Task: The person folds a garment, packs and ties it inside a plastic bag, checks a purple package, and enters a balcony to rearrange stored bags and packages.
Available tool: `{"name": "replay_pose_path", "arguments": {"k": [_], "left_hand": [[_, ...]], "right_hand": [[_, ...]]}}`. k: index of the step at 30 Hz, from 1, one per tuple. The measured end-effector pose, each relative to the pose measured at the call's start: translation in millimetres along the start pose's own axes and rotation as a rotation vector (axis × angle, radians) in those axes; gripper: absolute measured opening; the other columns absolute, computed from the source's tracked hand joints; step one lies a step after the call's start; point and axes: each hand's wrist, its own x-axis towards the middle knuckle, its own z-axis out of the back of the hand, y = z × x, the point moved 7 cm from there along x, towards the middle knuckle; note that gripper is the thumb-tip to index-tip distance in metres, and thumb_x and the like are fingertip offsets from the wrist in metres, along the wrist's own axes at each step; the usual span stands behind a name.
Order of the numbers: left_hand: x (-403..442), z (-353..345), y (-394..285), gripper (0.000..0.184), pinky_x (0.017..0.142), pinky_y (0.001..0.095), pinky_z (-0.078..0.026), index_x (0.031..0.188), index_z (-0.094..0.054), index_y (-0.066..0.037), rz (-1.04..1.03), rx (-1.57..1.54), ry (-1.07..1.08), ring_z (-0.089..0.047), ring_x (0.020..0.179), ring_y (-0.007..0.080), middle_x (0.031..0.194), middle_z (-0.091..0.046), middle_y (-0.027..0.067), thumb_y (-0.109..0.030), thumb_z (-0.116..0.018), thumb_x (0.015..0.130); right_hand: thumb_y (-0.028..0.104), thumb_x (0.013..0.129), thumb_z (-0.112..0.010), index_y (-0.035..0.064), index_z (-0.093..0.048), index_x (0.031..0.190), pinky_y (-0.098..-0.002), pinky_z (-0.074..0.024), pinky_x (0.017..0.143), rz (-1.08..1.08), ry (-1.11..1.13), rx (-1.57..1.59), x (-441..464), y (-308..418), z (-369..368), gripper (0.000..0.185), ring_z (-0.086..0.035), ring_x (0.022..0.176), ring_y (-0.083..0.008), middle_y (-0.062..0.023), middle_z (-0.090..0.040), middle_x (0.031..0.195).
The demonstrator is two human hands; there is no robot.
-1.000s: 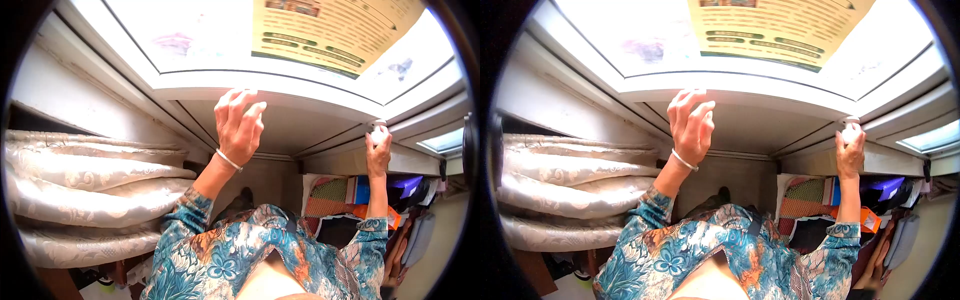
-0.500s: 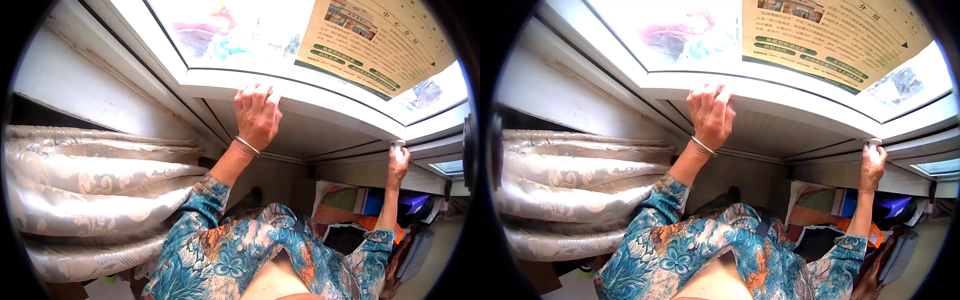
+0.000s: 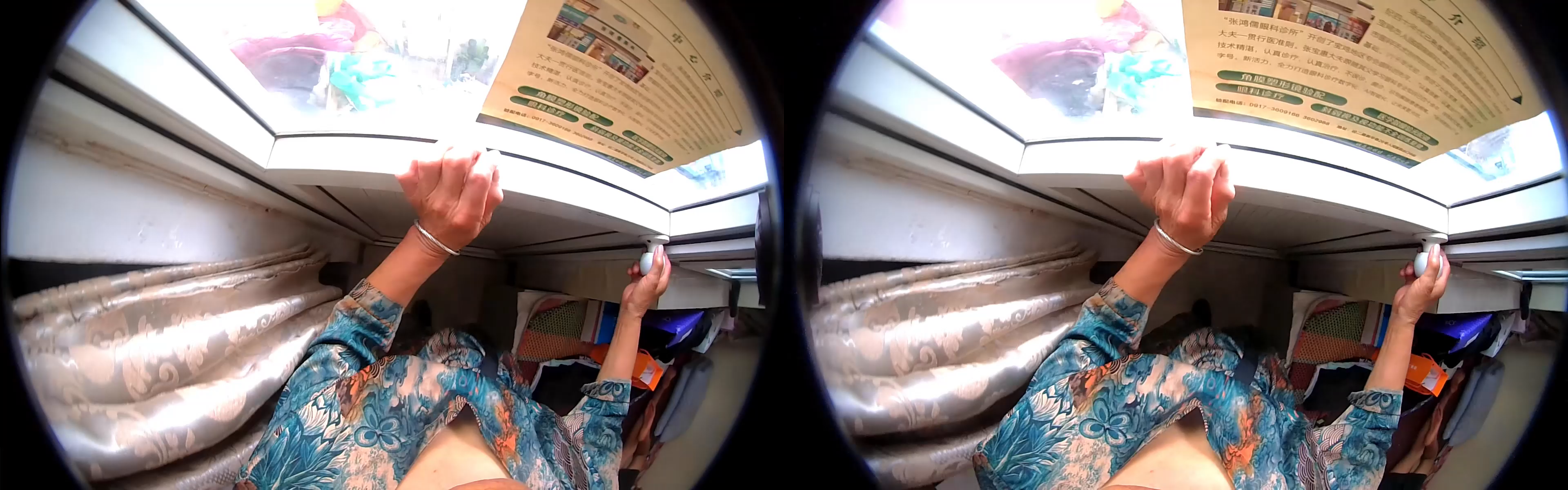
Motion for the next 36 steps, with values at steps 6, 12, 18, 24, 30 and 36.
{"name": "replay_pose_path", "arguments": {"k": [6,12,18,24,30,36], "left_hand": [[-14,0,-7,0.011,0.076,0.0367,-0.029,0.081,-0.060,-0.009,0.003,0.051,0.028,-0.054,0.077,0.0223,0.084,-0.059,0.0048,-0.013,-0.062,0.070],[-16,4,-7,0.012,0.072,0.0356,-0.028,0.078,-0.060,-0.013,0.049,0.057,-0.012,-0.056,0.076,0.0177,0.081,-0.061,-0.0002,-0.011,-0.062,0.066],[-28,6,-3,0.011,0.074,0.0335,-0.030,0.076,-0.061,-0.013,0.067,0.037,0.011,-0.057,0.077,0.0158,0.083,-0.061,-0.0014,-0.009,-0.062,0.066],[-39,9,0,0.011,0.076,0.0316,-0.031,0.078,-0.062,-0.015,0.066,0.015,0.024,-0.058,0.081,0.0131,0.086,-0.063,-0.0035,-0.009,-0.062,0.068],[-45,14,7,0.016,0.080,0.0313,-0.032,0.083,-0.063,-0.014,0.099,-0.036,0.086,-0.059,0.085,0.0143,0.092,-0.063,-0.0022,-0.010,-0.063,0.067],[-50,12,7,0.017,0.083,0.0314,-0.031,0.084,-0.063,-0.013,0.115,-0.042,0.103,-0.059,0.087,0.0149,0.094,-0.064,-0.0011,-0.010,-0.063,0.067]], "right_hand": [[0.035,0.086,-0.060,0.0035,-0.053,0.097,-0.0245,-0.0364,0.045,0.026,-0.132,-0.074,-9,-5,12,0.034,-0.044,0.052,-0.0113,-0.0026,-0.049,0.070],[0.035,0.089,-0.055,0.0066,-0.055,0.096,-0.0244,-0.0359,0.046,-0.058,0.027,-0.058,-6,-13,20,0.030,-0.044,0.053,-0.0119,-0.0019,-0.049,0.070],[0.034,0.091,-0.053,0.0068,-0.054,0.100,-0.0267,-0.0399,0.053,-0.116,0.081,-0.099,-5,-20,18,0.029,-0.048,0.062,-0.0135,-0.0038,-0.051,0.078],[0.033,0.089,-0.056,-0.0011,-0.050,0.118,-0.0368,-0.0446,0.085,0.447,0.223,-0.939,-11,24,21,0.045,-0.056,0.101,-0.0286,-0.0149,-0.056,0.113],[0.028,0.082,-0.066,0.0009,-0.048,0.115,-0.0428,-0.0455,0.080,0.617,0.311,-1.312,-8,12,8,0.047,-0.057,0.094,-0.0396,-0.0249,-0.057,0.104],[0.024,0.077,-0.069,-0.0037,-0.052,0.105,-0.0384,-0.0481,0.068,0.430,0.380,-1.151,5,9,10,0.043,-0.062,0.076,-0.0314,-0.0229,-0.062,0.085]]}}
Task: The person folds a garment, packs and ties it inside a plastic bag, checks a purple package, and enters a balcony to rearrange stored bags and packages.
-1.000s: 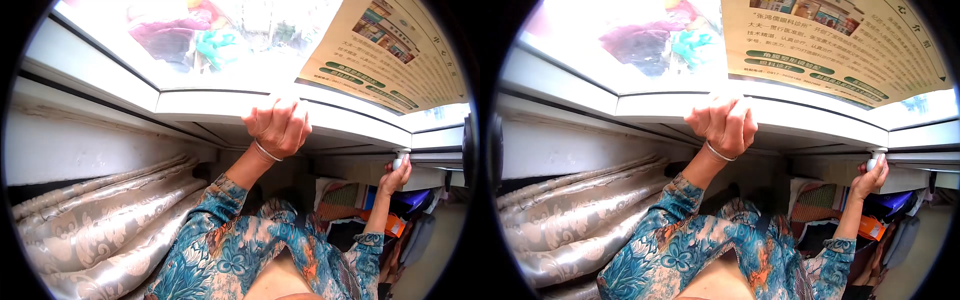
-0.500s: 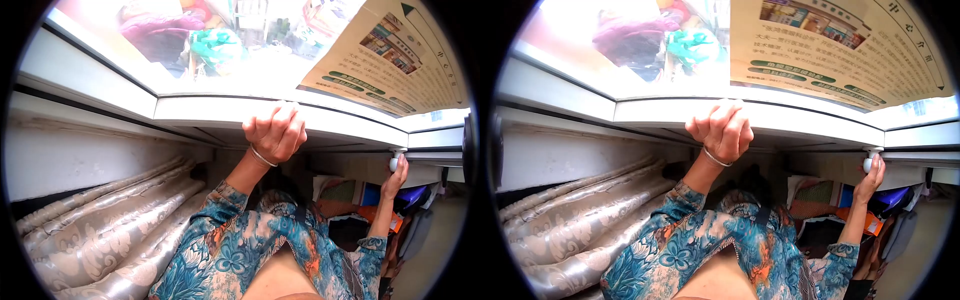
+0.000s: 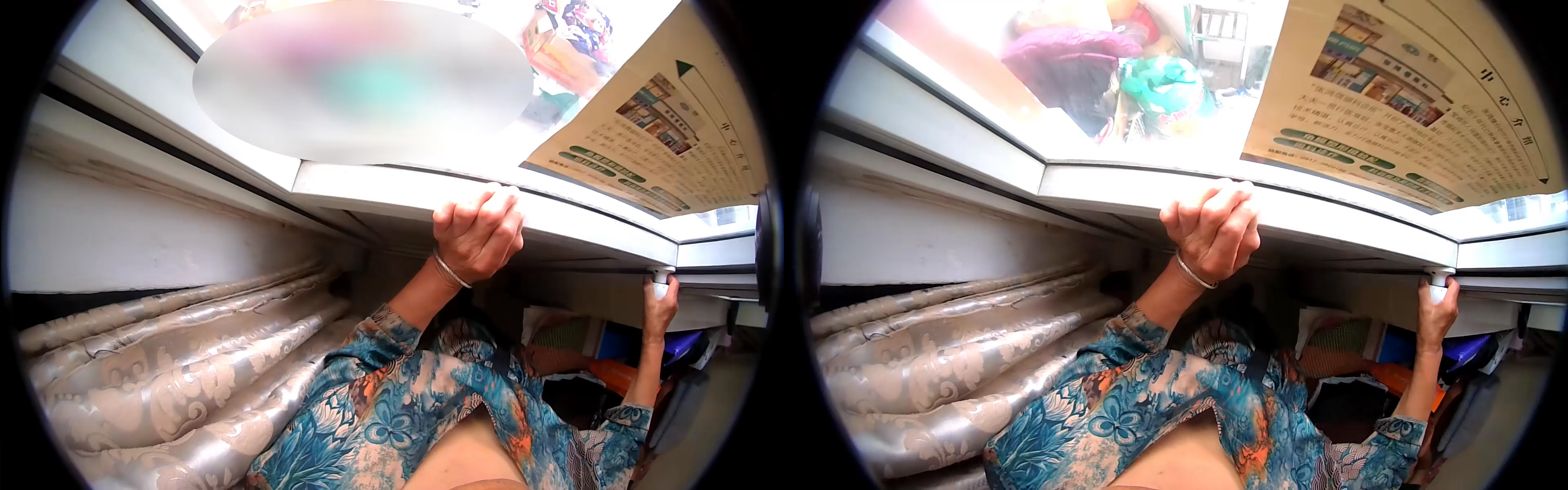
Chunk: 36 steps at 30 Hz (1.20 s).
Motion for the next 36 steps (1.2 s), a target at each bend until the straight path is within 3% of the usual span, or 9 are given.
{"name": "replay_pose_path", "arguments": {"k": [8,9,10,13,20,24,29,33,36], "left_hand": [[5,9,-4,0.017,0.085,0.0341,-0.033,0.090,-0.063,-0.007,0.121,-0.116,0.256,-0.055,0.091,0.0237,0.098,-0.062,0.0054,-0.006,-0.062,0.073],[5,8,-5,0.018,0.085,0.0341,-0.033,0.090,-0.063,-0.007,0.122,-0.124,0.278,-0.055,0.092,0.0238,0.098,-0.062,0.0054,-0.006,-0.062,0.073],[4,6,-5,0.014,0.085,0.0357,-0.032,0.090,-0.063,-0.008,0.124,-0.107,0.280,-0.054,0.091,0.0233,0.098,-0.062,0.0049,-0.010,-0.060,0.076],[-1,1,-12,0.020,0.085,0.0379,-0.031,0.090,-0.062,-0.009,0.139,-0.019,0.277,-0.053,0.089,0.0226,0.096,-0.062,0.0048,-0.025,-0.050,0.088],[4,-8,-30,0.014,0.082,0.0360,-0.031,0.093,-0.058,-0.010,0.061,0.185,0.197,-0.052,0.083,0.0206,0.089,-0.059,0.0034,-0.011,-0.049,0.082],[1,26,-21,0.013,0.082,0.0369,-0.032,0.092,-0.057,-0.009,0.138,0.270,0.139,-0.052,0.083,0.0221,0.087,-0.059,0.0049,-0.010,-0.048,0.083],[-2,36,-19,0.013,0.084,0.0390,-0.032,0.091,-0.057,-0.007,0.157,0.254,0.127,-0.052,0.085,0.0246,0.089,-0.059,0.0072,-0.010,-0.046,0.085],[-4,40,-15,0.013,0.085,0.0404,-0.033,0.091,-0.057,-0.006,0.128,0.260,0.197,-0.052,0.086,0.0258,0.090,-0.058,0.0092,-0.010,-0.046,0.086],[-1,30,-21,0.014,0.084,0.0407,-0.033,0.091,-0.057,-0.005,0.137,0.369,0.233,-0.053,0.083,0.0261,0.087,-0.057,0.0091,-0.011,-0.046,0.085]], "right_hand": [[0.020,0.077,-0.067,-0.0014,-0.052,0.103,-0.0234,-0.0409,0.054,-0.188,0.154,0.442,-2,-25,-17,0.037,-0.049,0.062,-0.0088,-0.0019,-0.054,0.075],[0.021,0.078,-0.067,0.0005,-0.051,0.105,-0.0214,-0.0390,0.051,-0.245,0.131,0.514,-8,-23,-18,0.037,-0.048,0.060,-0.0071,-0.0006,-0.053,0.073],[0.024,0.078,-0.068,0.0037,-0.050,0.108,-0.0183,-0.0345,0.045,-0.500,0.136,0.673,-20,-24,-22,0.040,-0.045,0.056,-0.0050,0.0015,-0.052,0.072],[0.025,0.079,-0.068,0.0060,-0.052,0.106,-0.0195,-0.0335,0.041,-0.612,-0.149,0.842,-42,-35,-36,0.036,-0.045,0.054,-0.0065,0.0004,-0.052,0.074],[0.024,0.081,-0.065,0.0053,-0.051,0.104,-0.0216,-0.0399,0.051,-0.684,-0.400,0.979,-38,-11,-36,0.032,-0.048,0.067,-0.0095,-0.0023,-0.054,0.081],[0.015,0.084,-0.064,0.0058,-0.053,0.106,-0.0234,-0.0447,0.062,-0.545,-0.558,0.919,-35,30,-25,0.026,-0.053,0.078,-0.0118,-0.0039,-0.056,0.088],[0.014,0.087,-0.058,0.0050,-0.045,0.118,-0.0253,-0.0446,0.076,-0.475,-0.606,1.040,-36,54,-18,0.035,-0.048,0.089,-0.0137,-0.0085,-0.049,0.105],[0.019,0.088,-0.054,0.0044,-0.041,0.121,-0.0271,-0.0481,0.071,-0.446,-0.428,0.953,-44,50,-13,0.038,-0.049,0.087,-0.0167,-0.0111,-0.046,0.107],[0.018,0.089,-0.052,0.0025,-0.042,0.118,-0.0249,-0.0460,0.070,-0.473,-0.494,0.851,-39,49,-21,0.035,-0.048,0.087,-0.0154,-0.0099,-0.045,0.109]]}}
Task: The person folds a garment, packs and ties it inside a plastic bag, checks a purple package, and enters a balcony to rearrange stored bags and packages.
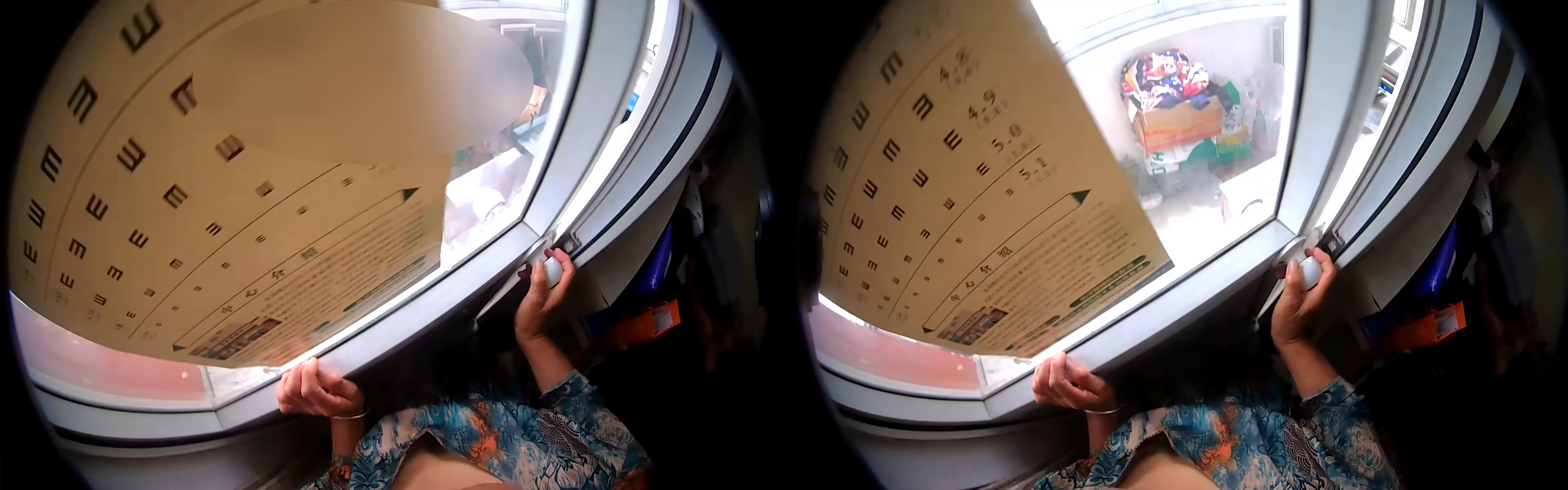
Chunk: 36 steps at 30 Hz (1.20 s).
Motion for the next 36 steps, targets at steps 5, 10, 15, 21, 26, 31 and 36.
{"name": "replay_pose_path", "arguments": {"k": [5,10,15,21,26,31,36], "left_hand": [[5,-3,11,0.013,0.082,0.0394,-0.034,0.089,-0.059,-0.004,0.061,0.100,-0.059,-0.054,0.082,0.0255,0.084,-0.058,0.0073,-0.006,-0.047,0.083],[12,-18,29,0.012,0.081,0.0388,-0.034,0.090,-0.059,-0.006,0.106,0.143,-0.122,-0.055,0.086,0.0253,0.088,-0.059,0.0062,-0.010,-0.048,0.087],[5,-22,34,0.016,0.082,0.0386,-0.034,0.090,-0.059,-0.005,0.091,0.192,-0.125,-0.055,0.087,0.0249,0.088,-0.059,0.0067,-0.014,-0.046,0.092],[4,-11,25,0.018,0.078,0.0375,-0.036,0.090,-0.058,-0.003,0.024,0.240,-0.158,-0.055,0.083,0.0252,0.087,-0.059,0.0080,-0.016,-0.045,0.093],[-2,-5,32,0.017,0.074,0.0370,-0.039,0.091,-0.058,-0.005,0.049,0.353,-0.152,-0.056,0.083,0.0252,0.088,-0.060,0.0073,-0.016,-0.046,0.093],[8,-15,47,0.014,0.070,0.0343,-0.038,0.094,-0.058,-0.009,0.062,0.487,-0.163,-0.057,0.086,0.0214,0.092,-0.060,0.0027,-0.018,-0.048,0.093],[9,-26,64,0.015,0.068,0.0338,-0.038,0.096,-0.059,-0.011,0.057,0.552,-0.163,-0.059,0.084,0.0188,0.092,-0.062,0.0004,-0.019,-0.047,0.094]], "right_hand": [[0.015,0.089,-0.051,0.0018,-0.045,0.114,-0.0241,-0.0454,0.070,0.061,0.018,0.078,3,-6,-41,0.029,-0.048,0.087,-0.0133,-0.0084,-0.048,0.107],[0.015,0.088,-0.056,-0.0017,-0.044,0.112,-0.0252,-0.0498,0.063,0.100,0.131,0.176,17,-14,-110,0.032,-0.053,0.084,-0.0153,-0.0127,-0.049,0.105],[0.012,0.084,-0.060,-0.0008,-0.048,0.104,-0.0265,-0.0480,0.062,0.181,0.145,0.149,24,-28,-127,0.027,-0.051,0.077,-0.0165,-0.0130,-0.049,0.101],[0.008,0.086,-0.057,0.0014,-0.047,0.106,-0.0226,-0.0487,0.057,0.289,0.157,0.094,21,-14,-113,0.023,-0.053,0.071,-0.0112,-0.0091,-0.050,0.099],[0.008,0.080,-0.059,-0.0017,-0.050,0.100,-0.0340,-0.0447,0.073,0.374,0.191,0.079,16,-1,-135,0.024,-0.049,0.084,-0.0228,-0.0139,-0.048,0.096],[0.012,0.080,-0.061,-0.0002,-0.049,0.101,-0.0343,-0.0442,0.075,0.272,0.273,0.155,17,-4,-193,0.027,-0.049,0.085,-0.0229,-0.0144,-0.048,0.096],[0.013,0.081,-0.062,0.0027,-0.048,0.104,-0.0340,-0.0451,0.071,0.255,0.431,0.197,9,-10,-240,0.029,-0.050,0.080,-0.0247,-0.0140,-0.045,0.097]]}}
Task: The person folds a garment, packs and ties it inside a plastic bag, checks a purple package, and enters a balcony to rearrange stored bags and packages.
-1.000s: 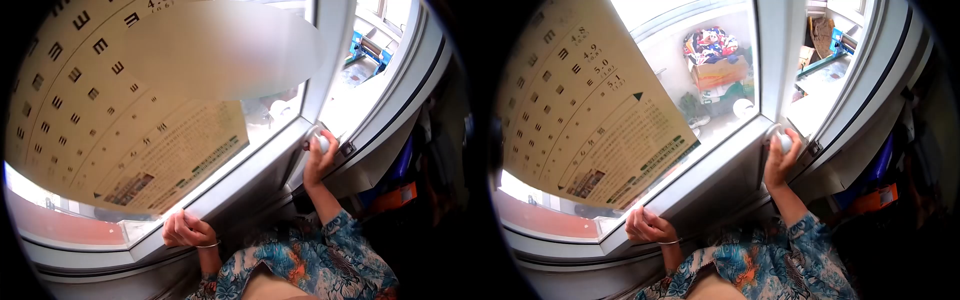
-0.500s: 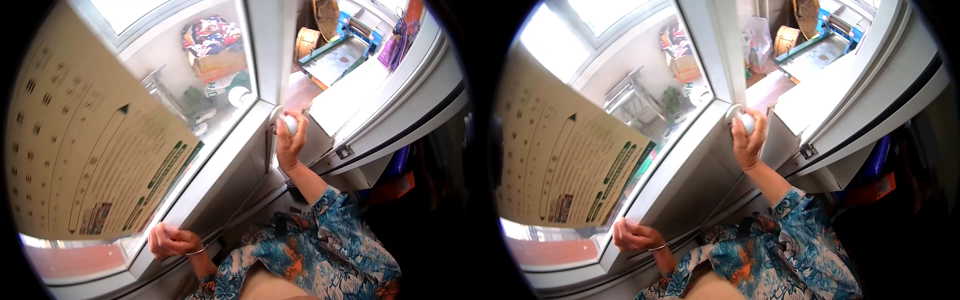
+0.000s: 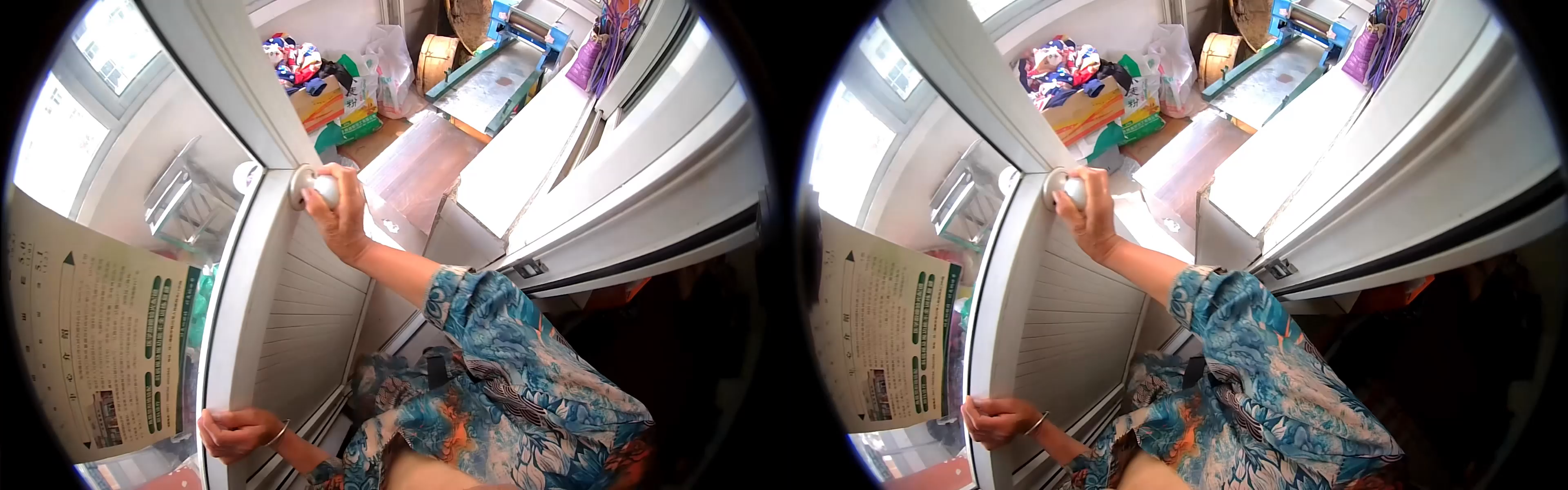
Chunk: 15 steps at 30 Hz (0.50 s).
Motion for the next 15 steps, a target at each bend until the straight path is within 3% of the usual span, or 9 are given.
{"name": "replay_pose_path", "arguments": {"k": [3,5,7,13,14,15], "left_hand": [[1,-10,8,0.015,0.067,0.0348,-0.041,0.096,-0.059,-0.012,-0.036,-0.054,-0.021,-0.060,0.085,0.0195,0.091,-0.063,-0.0003,-0.020,-0.047,0.094],[-2,-17,11,0.014,0.067,0.0344,-0.046,0.095,-0.059,-0.011,-0.048,0.024,0.024,-0.061,0.082,0.0203,0.091,-0.064,0.0008,-0.019,-0.048,0.094],[1,-14,7,0.020,0.065,0.0365,-0.044,0.093,-0.061,-0.014,0.017,0.118,-0.021,-0.062,0.081,0.0201,0.090,-0.064,-0.0022,-0.026,-0.045,0.095],[-16,-22,17,0.020,0.062,0.0343,-0.042,0.094,-0.061,-0.016,-0.031,0.116,-0.048,-0.062,0.081,0.0186,0.090,-0.065,-0.0045,-0.028,-0.045,0.095],[-21,-32,9,0.029,0.069,0.0415,-0.037,0.085,-0.059,-0.013,0.103,0.200,-0.025,-0.060,0.080,0.0236,0.083,-0.062,0.0017,-0.033,-0.042,0.096],[-19,-32,5,0.031,0.067,0.0410,-0.037,0.081,-0.059,-0.012,0.064,0.220,-0.070,-0.061,0.076,0.0226,0.079,-0.062,0.0008,-0.031,-0.040,0.097]], "right_hand": [[0.015,0.080,-0.062,0.0039,-0.047,0.104,-0.0355,-0.0447,0.072,-0.065,0.060,0.061,5,-4,-20,0.031,-0.050,0.081,-0.0258,-0.0147,-0.045,0.096],[0.018,0.078,-0.063,0.0048,-0.046,0.104,-0.0363,-0.0451,0.071,0.033,0.107,-0.072,5,-9,-35,0.033,-0.051,0.081,-0.0284,-0.0149,-0.045,0.096],[0.020,0.077,-0.064,0.0059,-0.047,0.104,-0.0369,-0.0453,0.071,0.163,0.122,-0.100,9,-6,-47,0.035,-0.051,0.082,-0.0315,-0.0154,-0.045,0.096],[0.024,0.078,-0.063,0.0085,-0.045,0.107,-0.0372,-0.0445,0.076,0.060,0.280,-0.029,2,-26,-94,0.037,-0.051,0.087,-0.0337,-0.0151,-0.046,0.099],[0.025,0.078,-0.063,0.0095,-0.044,0.108,-0.0373,-0.0446,0.076,0.039,0.326,-0.016,1,-34,-105,0.038,-0.051,0.088,-0.0340,-0.0149,-0.046,0.100],[0.027,0.078,-0.063,0.0104,-0.044,0.109,-0.0374,-0.0447,0.077,0.013,0.372,0.006,1,-40,-117,0.040,-0.052,0.089,-0.0344,-0.0147,-0.046,0.101]]}}
